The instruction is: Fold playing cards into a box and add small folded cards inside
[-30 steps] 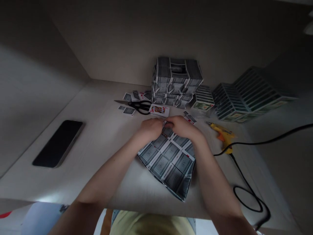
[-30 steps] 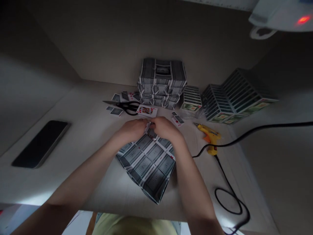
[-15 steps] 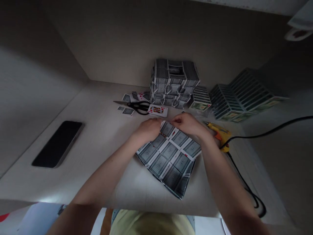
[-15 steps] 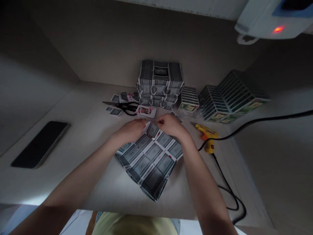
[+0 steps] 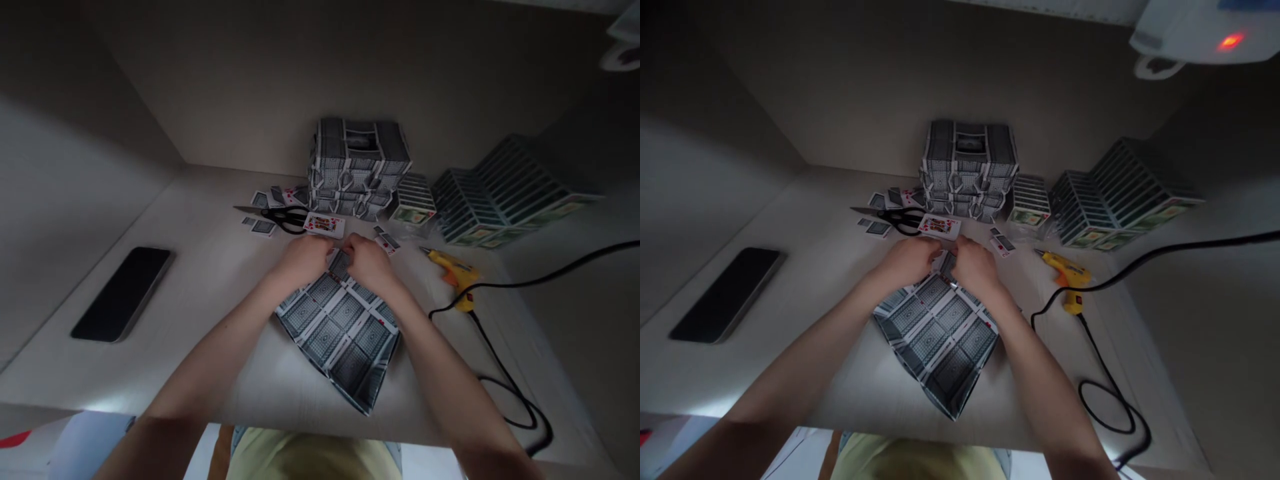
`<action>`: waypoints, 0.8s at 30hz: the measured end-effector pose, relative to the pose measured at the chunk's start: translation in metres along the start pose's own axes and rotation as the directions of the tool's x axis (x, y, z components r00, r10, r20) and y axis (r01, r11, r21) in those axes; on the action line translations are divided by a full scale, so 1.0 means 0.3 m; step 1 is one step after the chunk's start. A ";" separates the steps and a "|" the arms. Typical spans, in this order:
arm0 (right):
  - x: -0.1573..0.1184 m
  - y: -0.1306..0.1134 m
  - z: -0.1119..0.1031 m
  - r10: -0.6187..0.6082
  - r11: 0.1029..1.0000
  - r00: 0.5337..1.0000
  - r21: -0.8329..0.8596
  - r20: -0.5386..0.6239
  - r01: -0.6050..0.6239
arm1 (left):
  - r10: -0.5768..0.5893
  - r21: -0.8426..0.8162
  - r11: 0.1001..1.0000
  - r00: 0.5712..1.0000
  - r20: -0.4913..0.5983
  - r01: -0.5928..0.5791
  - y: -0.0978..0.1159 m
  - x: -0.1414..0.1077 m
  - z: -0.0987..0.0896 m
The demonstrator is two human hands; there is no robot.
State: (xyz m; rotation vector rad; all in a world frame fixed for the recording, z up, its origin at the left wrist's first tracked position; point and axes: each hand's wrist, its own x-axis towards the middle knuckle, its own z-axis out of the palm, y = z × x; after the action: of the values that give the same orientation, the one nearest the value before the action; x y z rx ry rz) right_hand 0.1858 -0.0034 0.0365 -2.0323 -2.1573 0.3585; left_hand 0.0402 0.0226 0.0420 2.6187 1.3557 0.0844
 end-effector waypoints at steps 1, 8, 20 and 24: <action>0.001 0.004 0.003 -0.010 1.000 1.000 0.013 -0.003 0.010 | 0.004 0.014 1.000 1.000 -0.006 -0.004 -0.001 0.000 -0.002; 0.002 0.026 0.017 -0.085 0.994 0.996 0.063 -0.033 0.087 | 0.034 0.091 0.995 0.999 -0.001 -0.034 -0.002 -0.005 -0.006; -0.004 0.027 -0.013 -0.127 0.985 0.992 0.114 -0.017 0.128 | 0.015 0.031 0.999 0.999 0.048 -0.016 -0.001 -0.008 -0.014; -0.022 0.030 -0.036 -0.185 0.973 0.979 0.154 0.087 0.170 | 0.046 -0.035 0.998 0.996 0.081 -0.043 -0.007 -0.009 -0.017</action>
State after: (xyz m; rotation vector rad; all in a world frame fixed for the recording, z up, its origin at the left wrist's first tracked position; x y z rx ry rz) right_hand 0.1978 -0.0090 0.0448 -1.7635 -2.2759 0.5872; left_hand 0.0362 0.0223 0.0468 2.5951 1.2587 0.0056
